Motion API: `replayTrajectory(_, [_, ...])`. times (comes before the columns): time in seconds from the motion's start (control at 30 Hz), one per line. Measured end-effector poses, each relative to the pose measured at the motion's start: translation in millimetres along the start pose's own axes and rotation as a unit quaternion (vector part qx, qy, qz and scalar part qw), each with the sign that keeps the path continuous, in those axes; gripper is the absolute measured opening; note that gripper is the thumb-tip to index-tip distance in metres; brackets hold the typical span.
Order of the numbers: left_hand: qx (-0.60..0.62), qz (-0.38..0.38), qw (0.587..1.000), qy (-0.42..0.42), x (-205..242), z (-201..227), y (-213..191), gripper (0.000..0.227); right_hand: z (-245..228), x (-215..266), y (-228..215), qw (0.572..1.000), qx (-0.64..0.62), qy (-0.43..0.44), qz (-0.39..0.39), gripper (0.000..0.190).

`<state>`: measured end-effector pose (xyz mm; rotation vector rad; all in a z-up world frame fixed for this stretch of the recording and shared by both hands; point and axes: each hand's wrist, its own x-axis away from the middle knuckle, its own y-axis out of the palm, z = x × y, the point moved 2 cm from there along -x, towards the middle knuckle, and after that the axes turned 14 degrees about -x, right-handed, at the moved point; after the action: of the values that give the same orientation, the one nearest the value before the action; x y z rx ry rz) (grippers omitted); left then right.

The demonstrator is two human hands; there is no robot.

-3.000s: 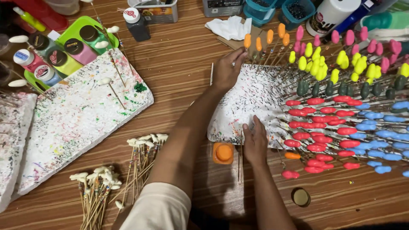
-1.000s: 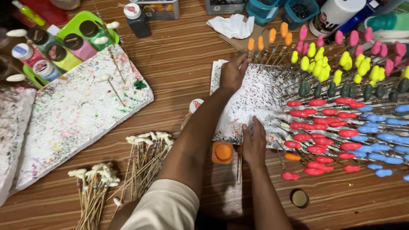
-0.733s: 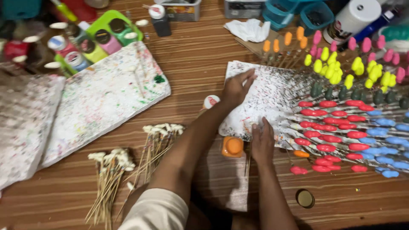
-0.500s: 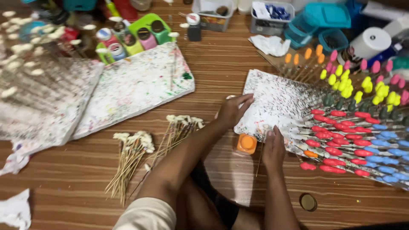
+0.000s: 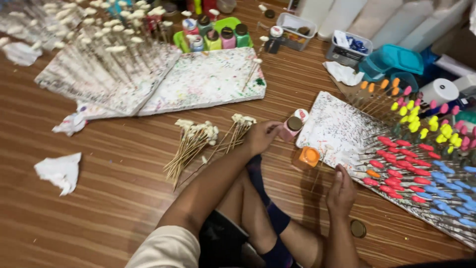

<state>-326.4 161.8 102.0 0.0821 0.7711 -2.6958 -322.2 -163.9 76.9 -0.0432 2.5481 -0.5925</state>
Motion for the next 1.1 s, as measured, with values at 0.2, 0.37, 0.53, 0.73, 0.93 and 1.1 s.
replayTrajectory(0.2, [-0.028, 0.033, 0.999, -0.026, 11, -25, -5, 0.028, 16, 23, -23, 0.998, 0.029, -0.051, 0.036, 0.031])
replayTrajectory(0.37, [0.008, 0.073, 0.993, -0.096, -7, -55, -18, 0.032, 23, 29, -16, 0.996, 0.015, -0.045, 0.072, 0.031])
replayTrajectory(0.53, [0.052, 0.159, 0.977, -0.131, -8, -68, -31, 0.033, 19, 27, -8, 0.995, -0.018, -0.059, 0.078, 0.029])
replayTrajectory(0.73, [0.041, 0.147, 0.964, -0.219, -4, -62, -38, 0.034, 28, 25, -1, 0.994, -0.042, -0.027, 0.093, 0.025])
replayTrajectory(0.93, [-0.152, 0.054, 0.93, -0.331, -30, -133, -20, 0.026, 30, 20, 1, 0.991, -0.069, -0.033, 0.108, 0.024])
replayTrajectory(1.1, [-0.24, 0.019, 0.921, -0.307, -67, -224, 19, 0.018, 26, 17, 2, 0.99, -0.09, -0.02, 0.105, 0.025])
